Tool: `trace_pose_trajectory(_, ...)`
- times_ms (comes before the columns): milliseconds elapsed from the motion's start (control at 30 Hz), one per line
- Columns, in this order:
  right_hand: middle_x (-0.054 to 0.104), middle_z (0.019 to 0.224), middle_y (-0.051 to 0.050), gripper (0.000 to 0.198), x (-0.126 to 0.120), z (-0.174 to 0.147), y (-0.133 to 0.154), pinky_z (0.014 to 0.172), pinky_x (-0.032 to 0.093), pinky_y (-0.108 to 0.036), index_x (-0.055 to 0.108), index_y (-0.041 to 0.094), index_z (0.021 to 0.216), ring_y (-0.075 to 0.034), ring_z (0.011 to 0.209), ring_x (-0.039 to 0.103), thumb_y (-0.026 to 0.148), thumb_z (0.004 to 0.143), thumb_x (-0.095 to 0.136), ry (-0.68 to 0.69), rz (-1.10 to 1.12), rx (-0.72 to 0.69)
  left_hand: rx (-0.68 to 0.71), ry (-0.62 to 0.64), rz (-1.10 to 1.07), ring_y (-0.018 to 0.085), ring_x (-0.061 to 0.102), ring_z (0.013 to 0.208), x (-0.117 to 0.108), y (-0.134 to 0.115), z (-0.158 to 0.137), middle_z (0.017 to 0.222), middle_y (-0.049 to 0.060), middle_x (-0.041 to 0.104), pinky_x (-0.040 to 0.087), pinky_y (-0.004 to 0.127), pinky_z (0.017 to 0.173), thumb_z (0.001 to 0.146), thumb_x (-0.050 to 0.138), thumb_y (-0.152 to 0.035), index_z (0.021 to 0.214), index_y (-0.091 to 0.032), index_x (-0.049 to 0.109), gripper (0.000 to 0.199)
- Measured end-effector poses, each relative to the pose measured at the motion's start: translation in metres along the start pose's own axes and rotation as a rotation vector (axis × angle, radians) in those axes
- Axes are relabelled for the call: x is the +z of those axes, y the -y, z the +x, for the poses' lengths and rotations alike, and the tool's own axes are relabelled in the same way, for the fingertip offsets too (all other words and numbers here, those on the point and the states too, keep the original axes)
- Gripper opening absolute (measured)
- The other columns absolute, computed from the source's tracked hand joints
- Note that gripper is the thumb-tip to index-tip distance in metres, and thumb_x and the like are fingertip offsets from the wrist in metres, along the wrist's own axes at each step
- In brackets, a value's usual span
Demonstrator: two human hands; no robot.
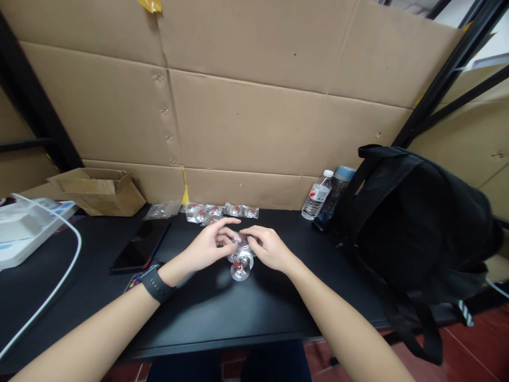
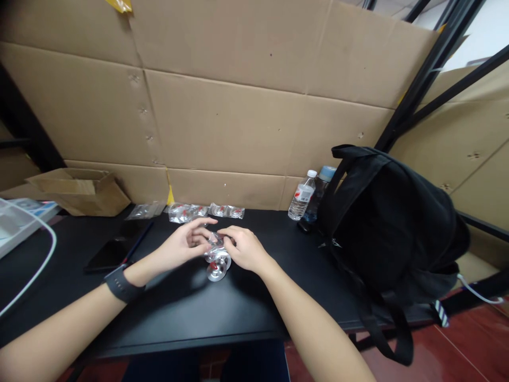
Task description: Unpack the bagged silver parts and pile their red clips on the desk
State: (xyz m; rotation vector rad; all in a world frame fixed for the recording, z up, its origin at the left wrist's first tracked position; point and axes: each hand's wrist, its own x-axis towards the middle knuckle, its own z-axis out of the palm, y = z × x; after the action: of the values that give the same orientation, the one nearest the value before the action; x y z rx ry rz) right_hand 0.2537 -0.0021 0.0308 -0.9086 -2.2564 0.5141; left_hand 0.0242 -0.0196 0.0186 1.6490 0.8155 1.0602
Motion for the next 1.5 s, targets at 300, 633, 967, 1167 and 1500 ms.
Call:
trace_pose_trajectory(300,0.080,0.106,-0.005,0.032,-0.003,-0.001,0.001,0.083,0.057,-0.033,0.077,0.022,0.112,-0.019,0.087,0.074,0.011,0.094,0.052,-0.048,0.073,0.031,0.038,-0.009,0.010,0.018,0.070,0.088,0.004,-0.001,-0.001,0.107,0.008,0.072,0.058,0.035,0.084,0.091,0.072,-0.030,0.138,-0.021,0.052,0.052)
trace_pose_trajectory(633,0.075,0.105,-0.006,0.030,0.001,0.000,-0.006,0.079,0.061,-0.031,0.062,0.021,0.122,-0.016,0.082,0.076,0.018,0.094,0.052,-0.146,0.341,0.070,0.121,-0.244,0.395,0.028,0.060,0.126,-0.009,-0.001,0.000,0.141,0.011,0.062,0.051,0.040,0.101,0.095,0.068,-0.044,0.138,-0.026,0.056,0.048)
trace_pose_trajectory(967,0.067,0.101,-0.005,0.032,0.007,0.002,-0.010,0.071,0.062,-0.032,0.048,0.022,0.090,-0.013,0.068,0.065,0.048,0.092,0.067,-0.228,0.585,0.142,0.015,-0.071,-0.033,0.021,0.074,0.101,0.002,0.011,0.003,0.143,0.016,0.058,0.060,0.037,0.088,0.089,0.076,-0.038,0.144,-0.026,0.042,0.066)
trace_pose_trajectory(1167,0.068,0.097,-0.006,0.034,0.007,0.006,-0.011,0.071,0.062,-0.033,0.068,0.018,0.090,-0.015,0.070,0.067,0.050,0.088,0.076,-0.288,0.659,0.125,-0.163,-0.136,-0.272,0.020,0.075,0.090,0.000,0.009,0.004,0.105,0.008,0.074,0.058,0.034,0.083,0.078,0.088,-0.036,0.147,-0.021,0.038,0.086)
trace_pose_trajectory(1500,0.070,0.123,-0.012,0.028,-0.002,0.004,-0.013,0.081,0.063,-0.036,0.082,0.022,0.107,-0.023,0.093,0.074,0.043,0.089,0.076,-0.140,0.568,0.091,-0.263,0.022,-0.258,0.025,0.075,0.100,0.000,0.009,0.003,0.118,0.016,0.075,0.055,0.031,0.084,0.079,0.087,-0.047,0.115,-0.012,0.071,0.053)
